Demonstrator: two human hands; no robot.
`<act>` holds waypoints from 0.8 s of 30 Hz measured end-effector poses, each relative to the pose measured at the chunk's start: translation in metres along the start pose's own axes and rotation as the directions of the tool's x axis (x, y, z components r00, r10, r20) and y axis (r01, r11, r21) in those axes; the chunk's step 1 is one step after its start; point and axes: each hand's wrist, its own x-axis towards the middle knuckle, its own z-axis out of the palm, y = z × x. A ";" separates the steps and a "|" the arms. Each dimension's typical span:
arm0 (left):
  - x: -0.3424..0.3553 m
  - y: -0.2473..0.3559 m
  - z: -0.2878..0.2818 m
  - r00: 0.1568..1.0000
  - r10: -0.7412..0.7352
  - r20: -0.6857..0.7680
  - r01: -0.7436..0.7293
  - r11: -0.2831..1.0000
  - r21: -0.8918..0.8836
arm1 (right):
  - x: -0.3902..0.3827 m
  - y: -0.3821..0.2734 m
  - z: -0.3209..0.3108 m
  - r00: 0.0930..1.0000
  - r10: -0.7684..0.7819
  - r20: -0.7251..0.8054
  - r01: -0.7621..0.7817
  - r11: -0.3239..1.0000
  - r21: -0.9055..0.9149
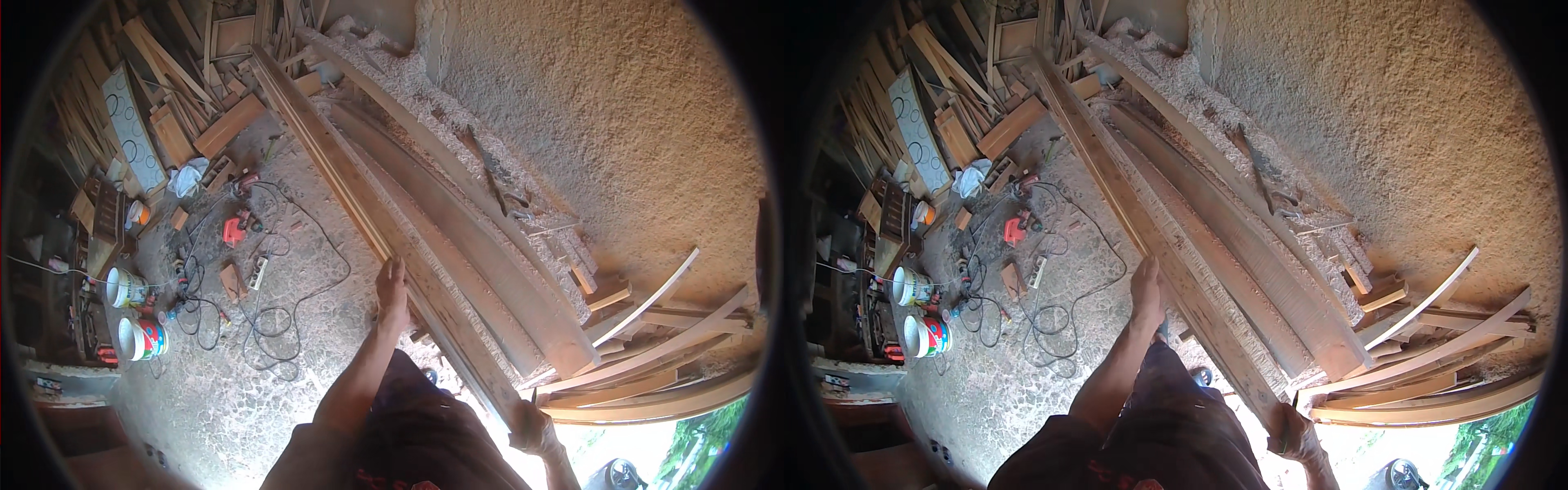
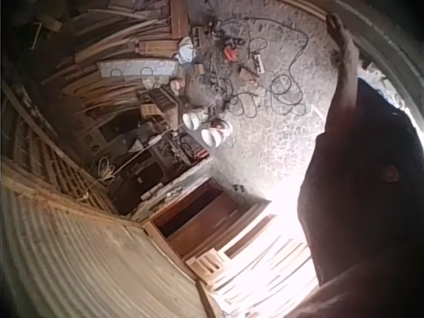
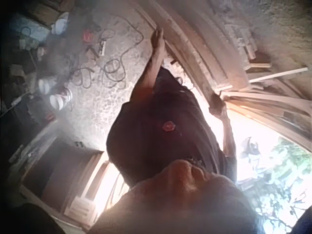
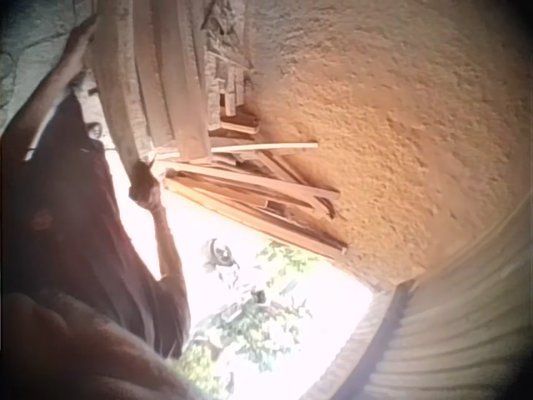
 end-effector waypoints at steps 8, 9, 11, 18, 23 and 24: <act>-0.044 0.013 0.010 0.971 -0.225 0.082 0.239 0.899 -0.368 | -0.001 -0.002 0.000 0.998 -0.013 0.059 0.019 0.995 -0.100; -0.047 0.014 0.011 0.959 -0.274 0.077 0.283 0.903 -0.324 | -0.007 0.009 0.007 0.998 -0.028 0.056 0.036 0.988 -0.148; -0.052 0.017 0.010 0.936 -0.346 0.061 0.351 0.904 -0.245 | -0.016 0.018 0.017 0.999 -0.034 0.025 0.038 0.986 -0.163; -0.034 -0.001 -0.008 0.935 -0.354 -0.028 0.353 0.935 -0.042 | -0.008 0.019 0.045 0.992 -0.088 -0.091 0.070 0.981 -0.180; 0.045 -0.041 -0.055 0.899 0.301 -0.318 -0.118 0.866 0.486 | 0.005 0.025 0.074 0.965 0.008 -0.261 -0.021 0.999 -0.049; 0.061 -0.039 -0.056 0.874 0.374 -0.310 -0.172 0.835 0.523 | -0.002 0.037 0.084 0.941 0.147 -0.305 -0.093 0.979 0.184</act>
